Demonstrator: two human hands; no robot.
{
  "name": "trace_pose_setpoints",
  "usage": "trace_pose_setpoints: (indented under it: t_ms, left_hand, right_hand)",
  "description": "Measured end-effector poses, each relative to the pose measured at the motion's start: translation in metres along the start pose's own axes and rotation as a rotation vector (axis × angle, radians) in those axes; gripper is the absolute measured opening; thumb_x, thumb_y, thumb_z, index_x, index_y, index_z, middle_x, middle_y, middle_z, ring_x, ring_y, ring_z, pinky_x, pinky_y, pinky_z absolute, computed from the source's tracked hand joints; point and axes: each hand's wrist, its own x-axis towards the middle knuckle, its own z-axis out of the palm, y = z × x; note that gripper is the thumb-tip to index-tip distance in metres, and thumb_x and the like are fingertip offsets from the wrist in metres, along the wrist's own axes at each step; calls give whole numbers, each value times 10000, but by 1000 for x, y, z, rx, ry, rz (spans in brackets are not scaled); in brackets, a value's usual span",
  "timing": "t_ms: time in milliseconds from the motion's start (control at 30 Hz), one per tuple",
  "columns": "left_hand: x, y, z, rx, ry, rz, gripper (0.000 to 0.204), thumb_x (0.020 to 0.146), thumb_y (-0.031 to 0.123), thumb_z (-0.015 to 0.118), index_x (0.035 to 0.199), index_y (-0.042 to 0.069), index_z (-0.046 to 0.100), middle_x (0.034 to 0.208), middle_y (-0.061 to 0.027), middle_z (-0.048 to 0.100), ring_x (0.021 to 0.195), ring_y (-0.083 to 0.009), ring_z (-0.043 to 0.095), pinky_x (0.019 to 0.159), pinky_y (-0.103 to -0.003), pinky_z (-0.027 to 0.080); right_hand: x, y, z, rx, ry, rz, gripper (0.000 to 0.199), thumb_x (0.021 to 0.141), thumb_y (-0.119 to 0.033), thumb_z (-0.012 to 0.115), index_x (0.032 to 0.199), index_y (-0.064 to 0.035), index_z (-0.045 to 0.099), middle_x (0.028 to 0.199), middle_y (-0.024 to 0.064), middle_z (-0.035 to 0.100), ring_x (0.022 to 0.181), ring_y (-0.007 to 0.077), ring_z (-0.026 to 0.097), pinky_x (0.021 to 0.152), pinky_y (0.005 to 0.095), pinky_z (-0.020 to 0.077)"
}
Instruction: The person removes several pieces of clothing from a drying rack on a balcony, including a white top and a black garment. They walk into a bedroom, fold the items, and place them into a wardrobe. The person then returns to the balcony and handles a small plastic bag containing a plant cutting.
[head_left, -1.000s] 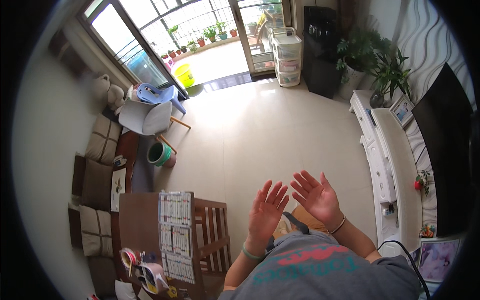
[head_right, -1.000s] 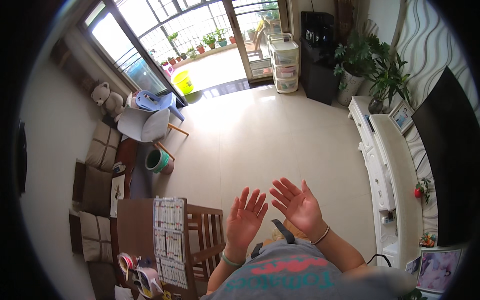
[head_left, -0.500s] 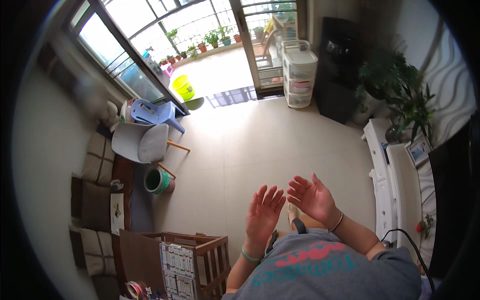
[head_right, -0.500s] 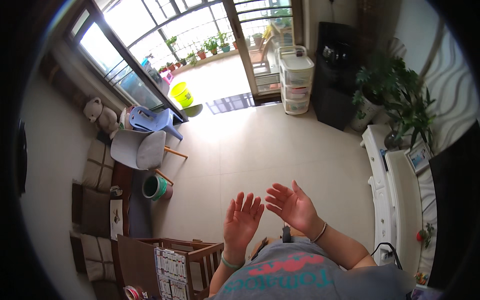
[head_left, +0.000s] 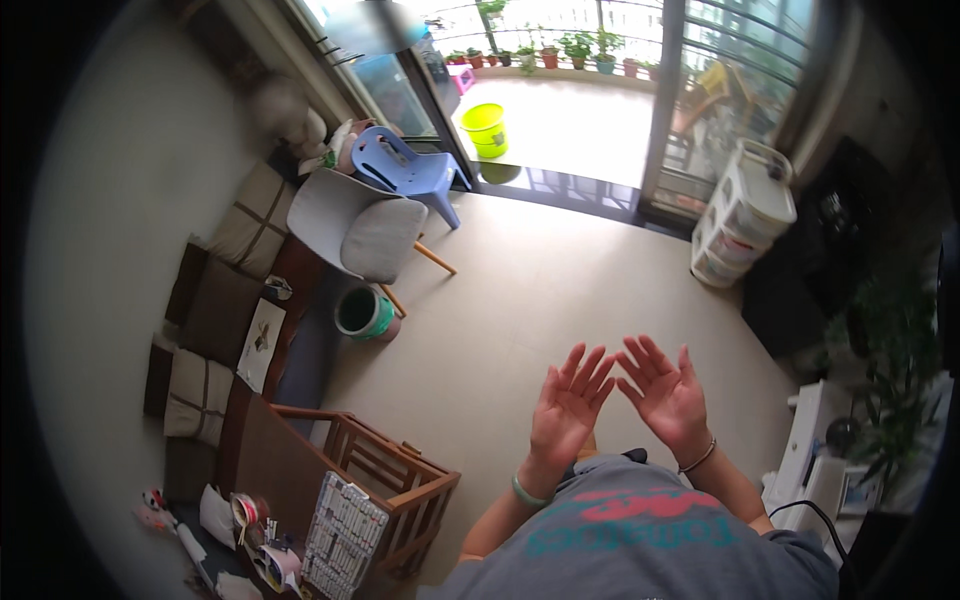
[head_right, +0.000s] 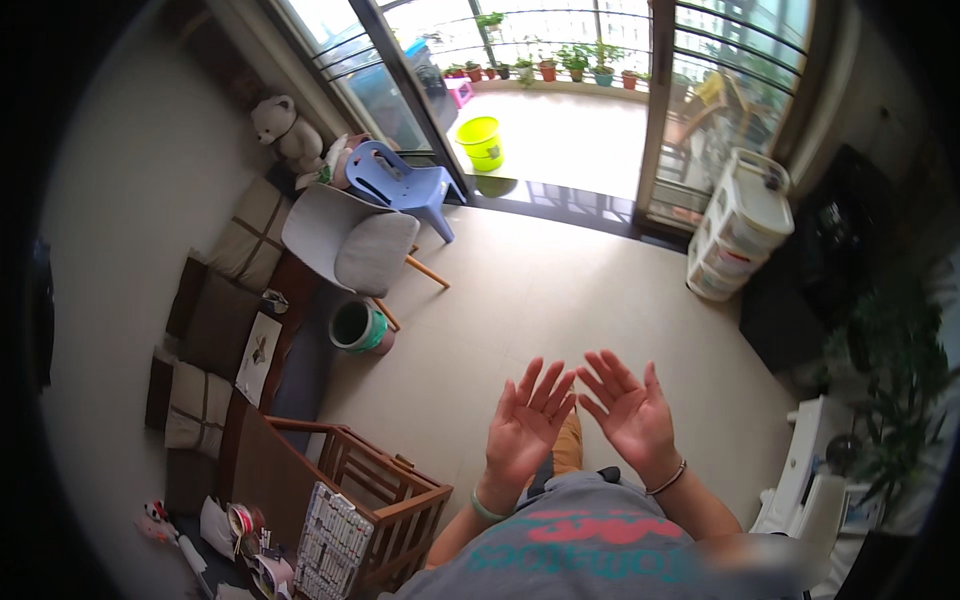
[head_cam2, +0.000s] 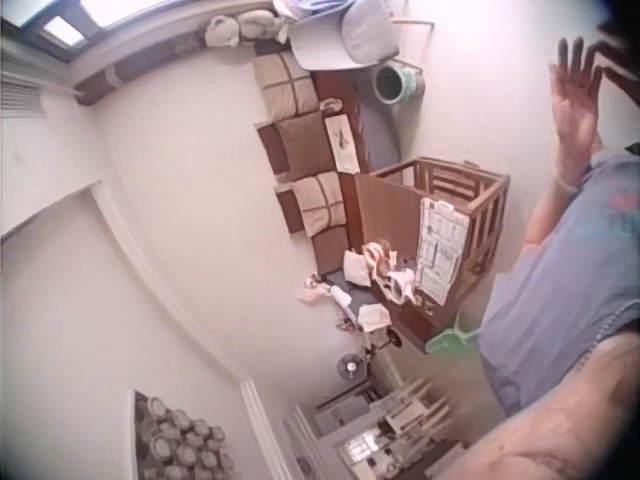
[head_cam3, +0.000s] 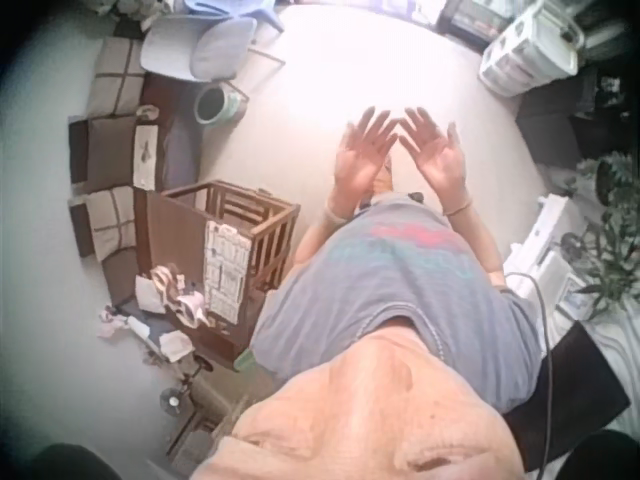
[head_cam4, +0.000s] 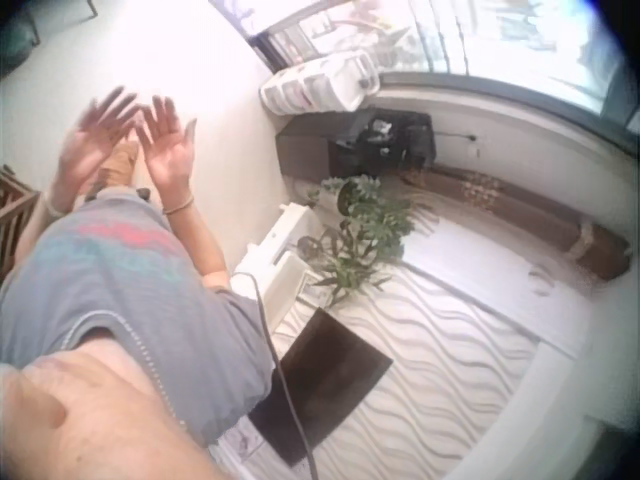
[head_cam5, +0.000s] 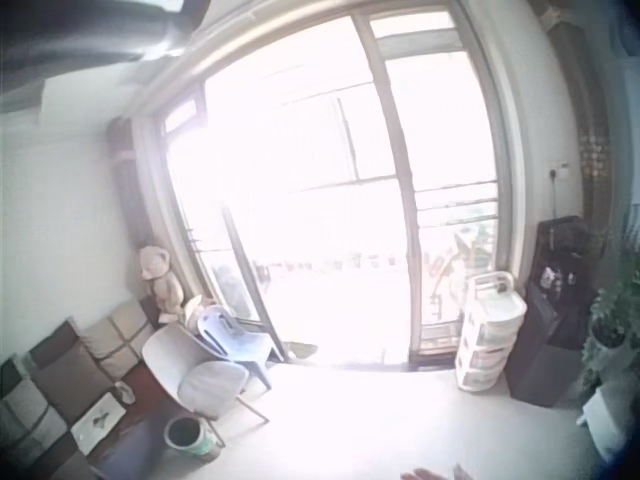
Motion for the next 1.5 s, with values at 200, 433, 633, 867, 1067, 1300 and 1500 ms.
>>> trace_pose_setpoints:
  t_ms: [200,433,633,867,1067,1300,1500]
  left_hand:
    - [131,76,27,90,-55,23,510,1056,403,244,1462,117,362,1506,-137,363,1396,-289,339,1167,-438,271]
    - [252,132,29,46,-62,-30,502,1060,381,251,1465,101,346,1481,-134,400,1368,-266,385,1150,-419,296]
    - [350,169,19,14,55,49,459,1054,362,286,1425,125,417,1453,-130,438,1358,-280,400,1140,-429,313]
    - [447,211,24,-86,173,221,432,1045,347,345,1396,119,451,1418,-117,480,1324,-256,440,1114,-405,353]
    - [462,235,18,-200,326,461,417,1037,351,370,1371,124,471,1413,-109,482,1321,-257,443,1112,-410,360]
    - [460,269,-2,-275,417,567,375,1021,324,435,1341,138,501,1380,-96,513,1288,-255,477,1098,-408,381]
    - [499,298,-19,-280,413,527,319,1011,288,470,1282,134,540,1282,-91,587,1232,-262,529,1069,-421,412]
  right_hand:
    - [137,-55,31,-27,-25,-24,597,1023,-511,297,1410,-82,445,1472,98,434,1374,267,378,1120,435,312]
    - [264,-92,38,37,18,5,583,1028,-487,303,1392,-58,457,1460,128,442,1356,282,404,1111,439,337]
    - [382,-124,35,100,6,146,577,1034,-465,300,1392,-38,450,1445,149,452,1345,299,416,1122,449,328]
    - [516,-164,42,50,14,370,562,1035,-446,319,1388,-30,453,1444,144,455,1327,285,437,1121,444,328]
    - [605,-165,57,-84,58,628,527,1025,-434,381,1354,-37,490,1412,135,493,1323,288,442,1107,443,348]
    - [661,-122,64,11,-15,841,427,1015,-405,436,1227,-69,593,1178,77,645,1077,229,592,977,389,445]
    - [689,-117,63,42,63,779,382,999,-380,484,1141,-57,632,1094,85,659,1036,226,597,949,372,458]
